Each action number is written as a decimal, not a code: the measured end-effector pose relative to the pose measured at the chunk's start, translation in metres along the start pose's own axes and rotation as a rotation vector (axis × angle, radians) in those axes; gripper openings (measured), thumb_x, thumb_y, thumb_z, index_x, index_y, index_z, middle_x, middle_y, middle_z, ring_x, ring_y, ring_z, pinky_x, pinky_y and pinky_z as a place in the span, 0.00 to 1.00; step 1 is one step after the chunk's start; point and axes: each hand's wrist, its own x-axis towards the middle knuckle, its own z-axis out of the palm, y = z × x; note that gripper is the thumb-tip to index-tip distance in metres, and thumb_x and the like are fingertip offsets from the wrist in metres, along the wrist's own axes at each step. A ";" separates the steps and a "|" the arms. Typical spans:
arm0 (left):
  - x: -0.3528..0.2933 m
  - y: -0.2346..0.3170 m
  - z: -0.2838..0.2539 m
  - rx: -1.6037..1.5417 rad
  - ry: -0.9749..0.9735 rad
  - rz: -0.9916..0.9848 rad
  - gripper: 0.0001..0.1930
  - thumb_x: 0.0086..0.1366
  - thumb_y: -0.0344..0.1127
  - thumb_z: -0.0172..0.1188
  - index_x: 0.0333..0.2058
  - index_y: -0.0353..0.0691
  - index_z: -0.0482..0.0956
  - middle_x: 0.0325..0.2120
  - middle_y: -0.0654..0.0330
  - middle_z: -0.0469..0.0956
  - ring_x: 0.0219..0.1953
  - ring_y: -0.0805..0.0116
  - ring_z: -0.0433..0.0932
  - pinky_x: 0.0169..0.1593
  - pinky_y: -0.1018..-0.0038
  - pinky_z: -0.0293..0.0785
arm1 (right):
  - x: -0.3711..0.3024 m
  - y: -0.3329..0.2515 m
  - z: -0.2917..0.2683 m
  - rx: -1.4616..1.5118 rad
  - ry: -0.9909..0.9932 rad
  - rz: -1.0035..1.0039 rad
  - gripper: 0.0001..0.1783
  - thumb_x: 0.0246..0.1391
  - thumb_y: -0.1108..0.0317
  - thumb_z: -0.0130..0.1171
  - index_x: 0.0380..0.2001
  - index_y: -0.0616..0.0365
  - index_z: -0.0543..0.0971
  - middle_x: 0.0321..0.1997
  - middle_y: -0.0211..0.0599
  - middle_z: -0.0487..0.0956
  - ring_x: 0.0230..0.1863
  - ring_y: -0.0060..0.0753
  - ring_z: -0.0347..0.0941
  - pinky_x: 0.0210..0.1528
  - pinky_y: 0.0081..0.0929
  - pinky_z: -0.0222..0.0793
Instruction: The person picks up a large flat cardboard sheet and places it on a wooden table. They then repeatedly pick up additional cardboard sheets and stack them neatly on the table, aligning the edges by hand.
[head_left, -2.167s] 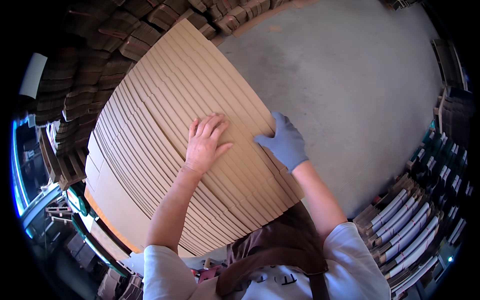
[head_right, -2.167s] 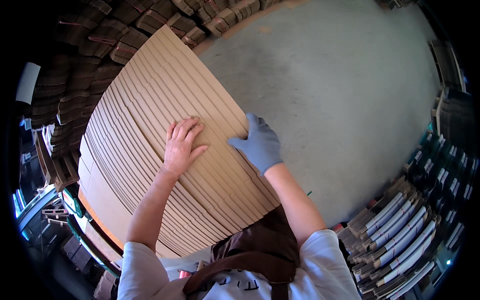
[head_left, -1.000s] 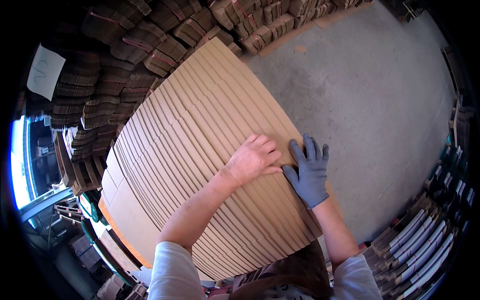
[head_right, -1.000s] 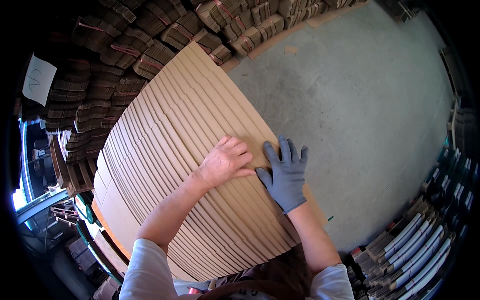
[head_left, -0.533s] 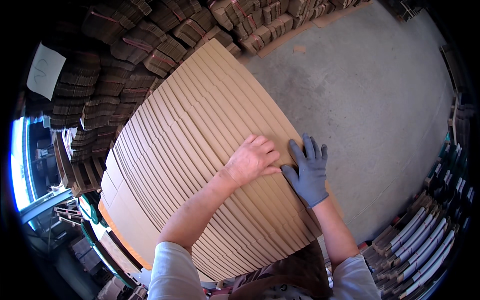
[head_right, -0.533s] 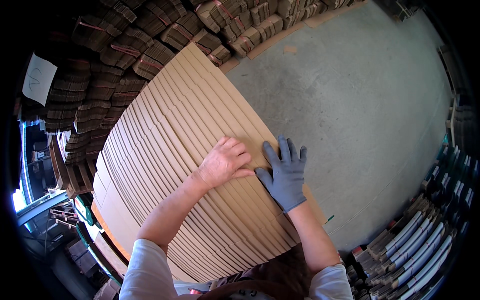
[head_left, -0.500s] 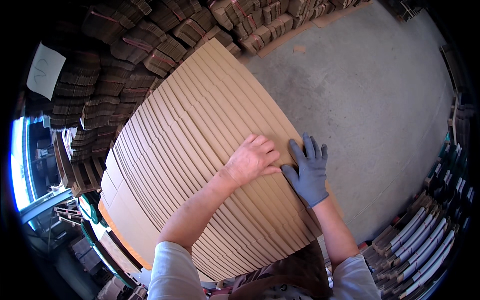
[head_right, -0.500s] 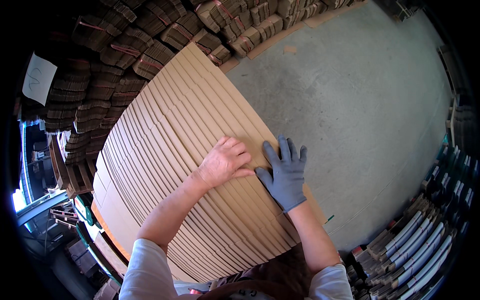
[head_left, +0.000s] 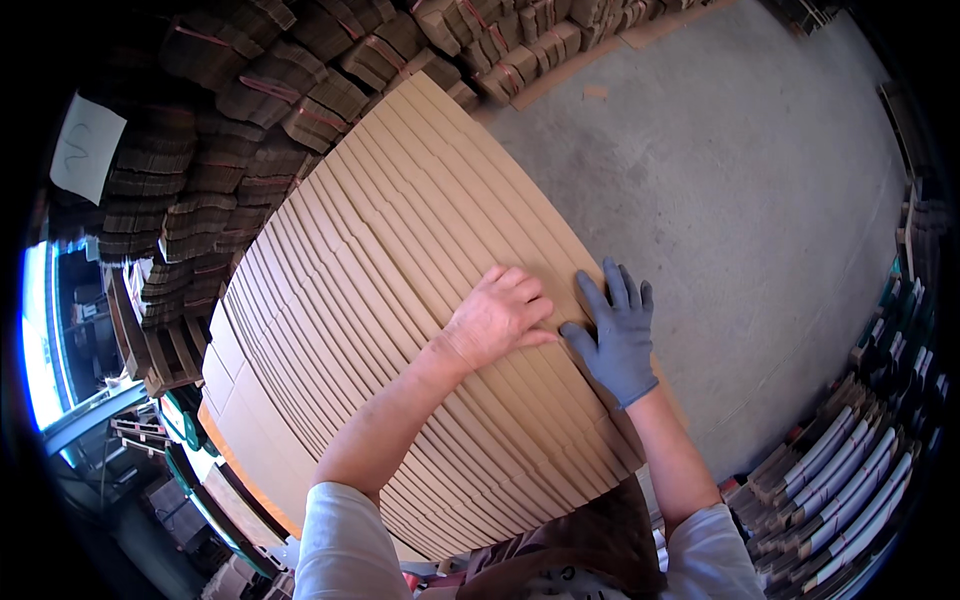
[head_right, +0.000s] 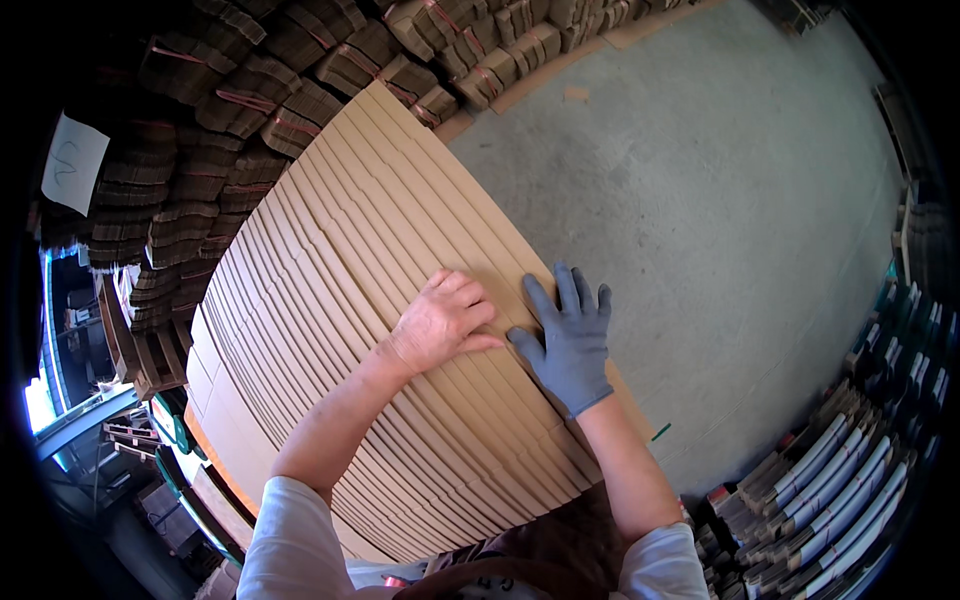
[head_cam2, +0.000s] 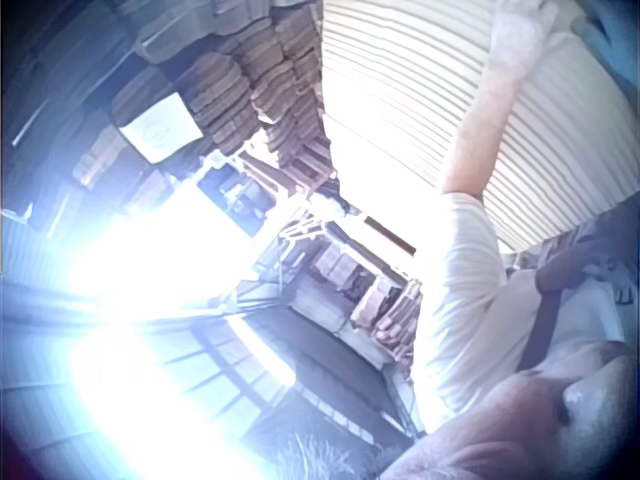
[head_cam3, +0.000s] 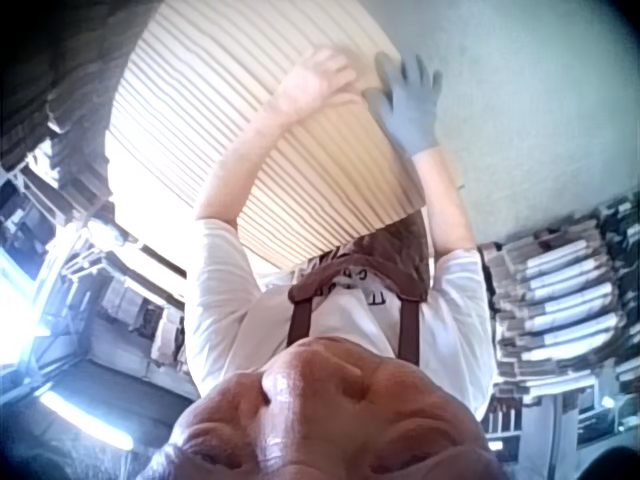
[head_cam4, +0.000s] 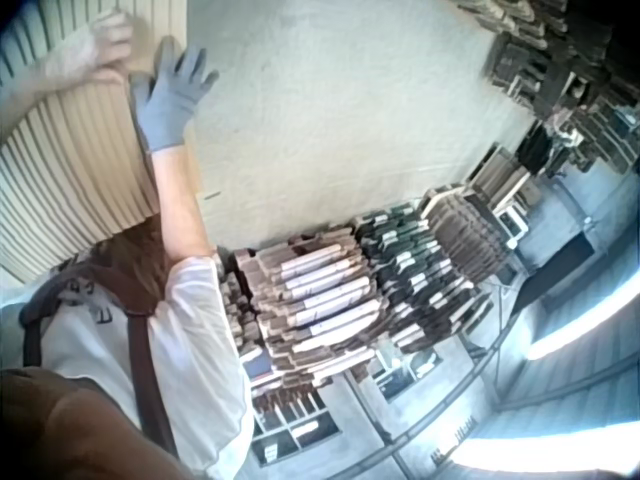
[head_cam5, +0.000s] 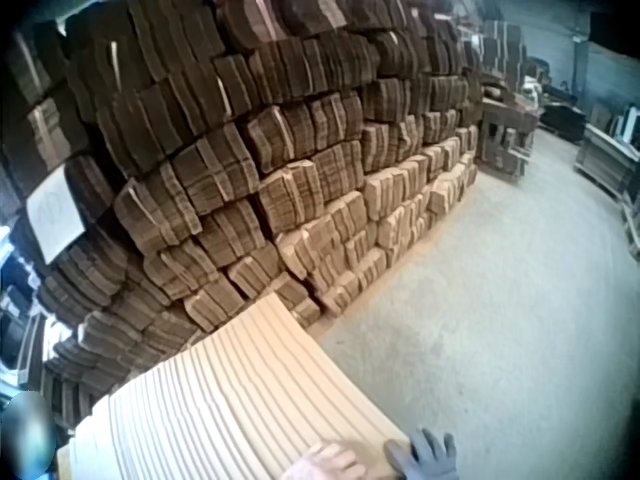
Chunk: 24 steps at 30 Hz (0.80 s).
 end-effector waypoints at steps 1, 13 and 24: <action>0.000 0.000 0.000 0.000 -0.003 -0.003 0.18 0.53 0.52 0.72 0.31 0.47 0.77 0.34 0.63 0.72 0.46 0.59 0.71 0.54 0.62 0.69 | 0.000 0.000 0.000 0.000 0.000 0.000 0.40 0.52 0.43 0.68 0.67 0.42 0.72 0.74 0.52 0.61 0.71 0.61 0.60 0.69 0.73 0.48; 0.002 0.002 -0.002 0.013 0.027 0.009 0.18 0.51 0.49 0.73 0.32 0.45 0.78 0.36 0.62 0.75 0.46 0.57 0.73 0.54 0.61 0.69 | 0.001 0.000 -0.002 0.021 0.001 0.008 0.40 0.52 0.42 0.67 0.67 0.40 0.72 0.72 0.49 0.64 0.70 0.58 0.61 0.69 0.73 0.49; 0.004 0.005 0.002 0.003 0.015 0.008 0.19 0.49 0.49 0.75 0.31 0.45 0.79 0.35 0.64 0.76 0.45 0.58 0.74 0.53 0.61 0.70 | -0.003 0.032 -0.014 0.353 0.077 0.064 0.33 0.60 0.51 0.62 0.67 0.47 0.71 0.70 0.53 0.68 0.65 0.57 0.67 0.68 0.58 0.57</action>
